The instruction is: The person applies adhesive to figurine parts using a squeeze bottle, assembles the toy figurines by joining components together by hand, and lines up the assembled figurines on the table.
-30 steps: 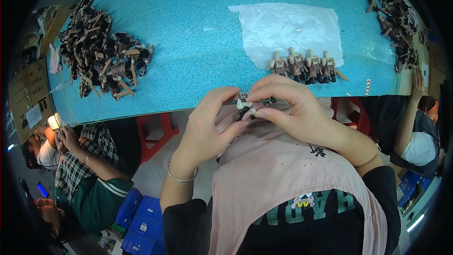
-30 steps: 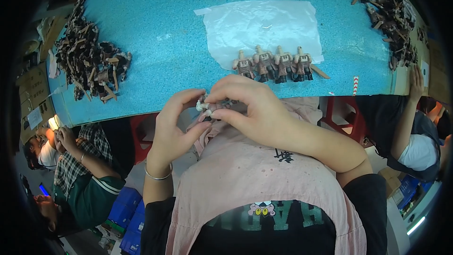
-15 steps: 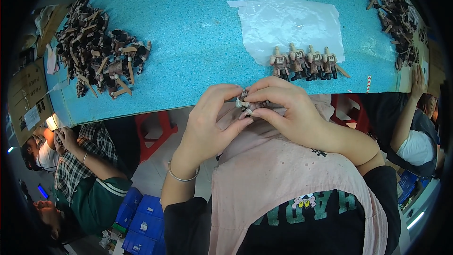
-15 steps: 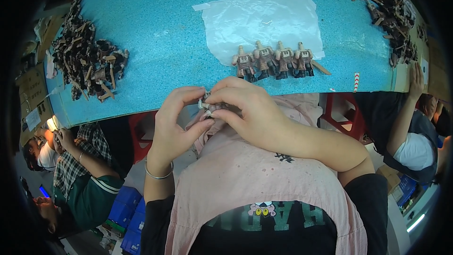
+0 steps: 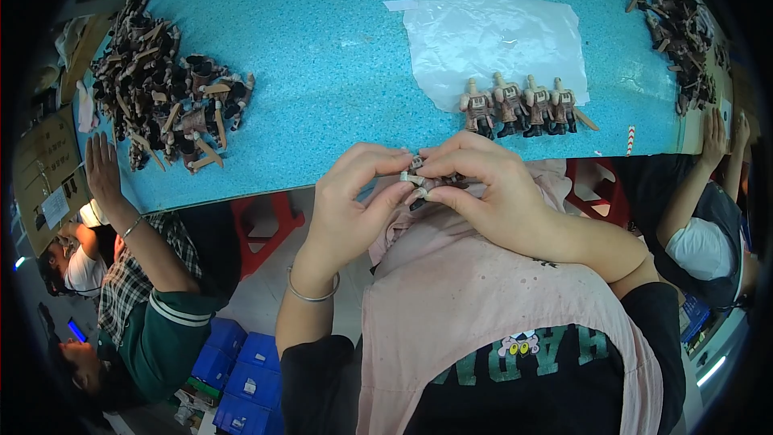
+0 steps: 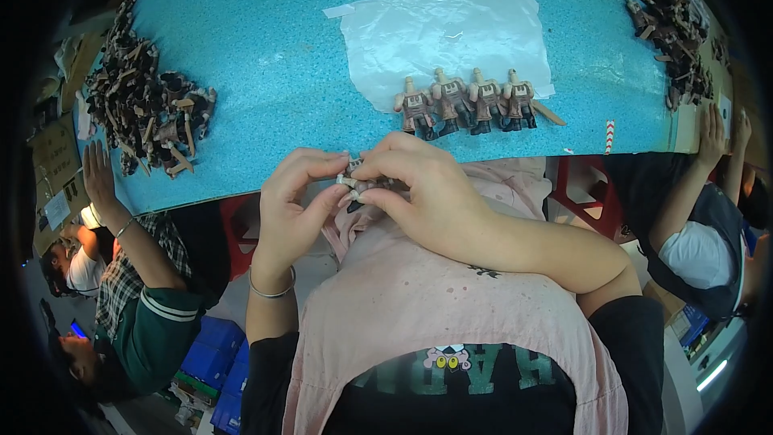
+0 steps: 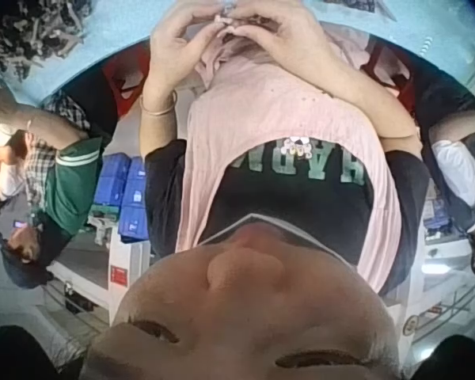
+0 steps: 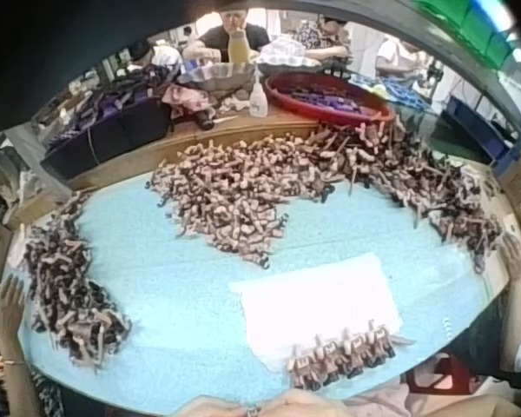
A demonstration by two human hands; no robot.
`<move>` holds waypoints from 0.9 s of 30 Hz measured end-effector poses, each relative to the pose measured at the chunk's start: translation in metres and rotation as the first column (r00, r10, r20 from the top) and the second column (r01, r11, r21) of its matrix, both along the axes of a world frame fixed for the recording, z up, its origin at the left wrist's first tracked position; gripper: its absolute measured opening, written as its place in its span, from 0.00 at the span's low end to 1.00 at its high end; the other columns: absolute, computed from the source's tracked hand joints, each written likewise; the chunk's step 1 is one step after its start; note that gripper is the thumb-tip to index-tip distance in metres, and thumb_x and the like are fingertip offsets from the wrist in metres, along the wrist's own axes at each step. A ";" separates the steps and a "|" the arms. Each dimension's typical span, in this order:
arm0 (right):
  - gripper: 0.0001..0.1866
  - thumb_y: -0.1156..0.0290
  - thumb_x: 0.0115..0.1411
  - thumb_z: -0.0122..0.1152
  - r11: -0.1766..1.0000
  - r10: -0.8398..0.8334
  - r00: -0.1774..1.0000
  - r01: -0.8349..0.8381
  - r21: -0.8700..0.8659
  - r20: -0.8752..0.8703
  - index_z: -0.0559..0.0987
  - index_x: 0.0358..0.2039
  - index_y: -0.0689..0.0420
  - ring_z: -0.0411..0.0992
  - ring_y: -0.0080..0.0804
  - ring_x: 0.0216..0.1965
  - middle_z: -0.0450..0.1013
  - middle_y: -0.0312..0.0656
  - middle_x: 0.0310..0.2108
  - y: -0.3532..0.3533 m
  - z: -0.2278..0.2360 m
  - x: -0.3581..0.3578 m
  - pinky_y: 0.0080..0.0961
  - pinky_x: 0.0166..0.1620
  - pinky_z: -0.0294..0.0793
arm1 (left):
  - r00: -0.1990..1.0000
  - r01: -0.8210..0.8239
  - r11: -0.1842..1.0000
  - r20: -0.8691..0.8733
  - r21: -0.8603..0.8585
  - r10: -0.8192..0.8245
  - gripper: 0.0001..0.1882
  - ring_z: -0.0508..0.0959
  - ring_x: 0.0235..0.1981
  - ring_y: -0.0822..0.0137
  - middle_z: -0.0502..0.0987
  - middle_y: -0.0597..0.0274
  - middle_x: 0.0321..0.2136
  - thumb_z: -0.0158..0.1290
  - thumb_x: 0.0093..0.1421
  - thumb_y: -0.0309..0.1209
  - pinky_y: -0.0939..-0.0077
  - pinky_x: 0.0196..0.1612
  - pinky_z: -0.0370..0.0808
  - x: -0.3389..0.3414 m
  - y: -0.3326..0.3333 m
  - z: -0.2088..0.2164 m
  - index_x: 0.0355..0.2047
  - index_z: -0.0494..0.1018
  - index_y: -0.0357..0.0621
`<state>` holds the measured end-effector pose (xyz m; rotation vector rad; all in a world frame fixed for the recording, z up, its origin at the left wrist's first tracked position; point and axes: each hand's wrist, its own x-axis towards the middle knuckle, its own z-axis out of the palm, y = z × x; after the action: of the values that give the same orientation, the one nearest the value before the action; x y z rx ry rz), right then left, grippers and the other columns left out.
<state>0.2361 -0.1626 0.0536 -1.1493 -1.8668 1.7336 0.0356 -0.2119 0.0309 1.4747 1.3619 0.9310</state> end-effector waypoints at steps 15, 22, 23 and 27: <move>0.25 0.75 0.62 0.55 0.865 -0.285 0.896 0.087 -0.494 -0.341 0.57 0.57 0.61 0.72 0.34 0.49 0.72 0.46 0.44 0.007 0.007 0.004 0.31 0.51 0.72 | 0.859 -0.385 0.918 0.401 0.097 0.318 0.14 0.73 0.48 0.62 0.68 0.49 0.46 0.51 0.55 0.13 0.68 0.53 0.72 0.015 -0.010 0.010 0.43 0.69 0.28; 0.11 0.68 0.66 0.51 0.784 -0.182 0.896 -0.116 -0.609 -0.405 0.71 0.38 0.64 0.74 0.25 0.35 0.73 0.42 0.32 0.014 0.010 0.012 0.22 0.39 0.75 | 0.986 -0.163 0.953 0.065 0.257 0.151 0.12 0.74 0.43 0.63 0.71 0.49 0.43 0.57 0.53 0.19 0.74 0.47 0.73 0.006 -0.013 0.018 0.38 0.72 0.32; 0.11 0.68 0.66 0.51 0.814 -0.134 0.905 -0.132 -0.566 -0.404 0.72 0.37 0.64 0.73 0.23 0.34 0.73 0.40 0.31 0.014 0.009 0.013 0.21 0.38 0.74 | 0.999 -0.035 0.967 -0.005 0.254 0.038 0.12 0.74 0.43 0.63 0.71 0.49 0.44 0.57 0.54 0.21 0.75 0.46 0.73 0.001 -0.012 0.017 0.39 0.71 0.32; 0.10 0.68 0.66 0.53 0.834 -0.059 0.912 -0.179 -0.523 -0.406 0.73 0.32 0.63 0.70 0.20 0.31 0.71 0.36 0.30 0.010 0.011 0.011 0.18 0.37 0.72 | 0.786 -0.154 0.980 0.585 -0.124 0.198 0.13 0.74 0.42 0.65 0.71 0.51 0.46 0.55 0.57 0.24 0.74 0.45 0.73 0.017 -0.006 0.014 0.42 0.69 0.33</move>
<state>0.2473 -0.1525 0.0649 -0.7997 -1.1902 2.4236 0.0524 -0.2175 0.0453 0.8831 1.0466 1.3192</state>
